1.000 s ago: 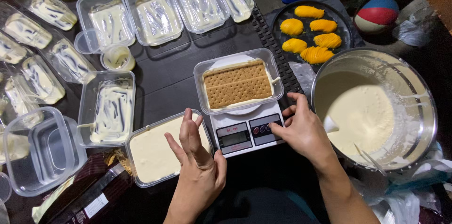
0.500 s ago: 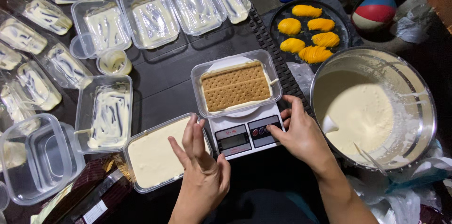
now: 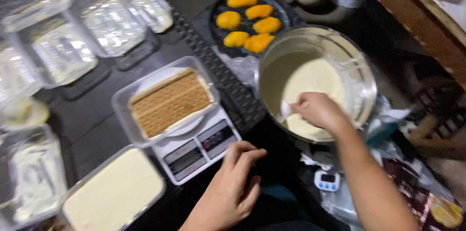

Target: The person scoops a white creamy mixture into clear plastic containers on a digital scale, then places rectangular biscuits on top and adds more cream. The process is repeated for multiple containers.

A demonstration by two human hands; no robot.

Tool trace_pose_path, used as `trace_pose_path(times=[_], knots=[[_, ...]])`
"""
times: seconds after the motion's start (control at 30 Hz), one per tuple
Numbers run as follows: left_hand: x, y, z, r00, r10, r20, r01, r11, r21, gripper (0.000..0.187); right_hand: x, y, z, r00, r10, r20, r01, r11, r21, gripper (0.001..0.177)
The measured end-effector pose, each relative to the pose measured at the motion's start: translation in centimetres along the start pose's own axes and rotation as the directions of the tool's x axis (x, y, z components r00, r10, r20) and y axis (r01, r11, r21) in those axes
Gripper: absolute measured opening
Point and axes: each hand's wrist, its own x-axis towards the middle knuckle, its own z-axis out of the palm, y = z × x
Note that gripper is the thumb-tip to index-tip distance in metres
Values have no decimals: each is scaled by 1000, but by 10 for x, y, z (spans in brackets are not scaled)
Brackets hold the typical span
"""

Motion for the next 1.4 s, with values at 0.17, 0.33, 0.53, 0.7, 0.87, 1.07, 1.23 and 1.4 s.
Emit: trace_pose_path(times=[0.17,0.33,0.53,0.7,0.87,1.07,1.23,1.4], knots=[[31,-5,32,924,-216,316,254,963,-87,35,37,4,35,957,38,289,-35,999,-14,30],[49,-18,53,932,-172,320,220,968,-120,32,52,17,52,897,-81,435,-56,954,294,23],[59,-25,58,895,-246,372,298,950,-89,34,56,24,57,829,-148,540,-56,937,344,32],[63,-22,55,888,-267,374,314,947,-70,34,47,18,47,876,17,481,-95,986,138,21],[65,-20,54,891,-263,370,307,950,-62,35,34,26,32,991,-94,97,105,988,-111,15],[65,-21,58,871,-299,390,348,936,-58,35,27,22,8,995,-70,65,89,929,-360,17],[65,-27,61,912,-299,280,330,941,-72,38,36,44,-18,1000,-31,-4,27,918,-396,44],[65,-31,66,909,-338,244,362,930,-60,49,62,86,-11,758,-285,-586,82,934,-348,22]])
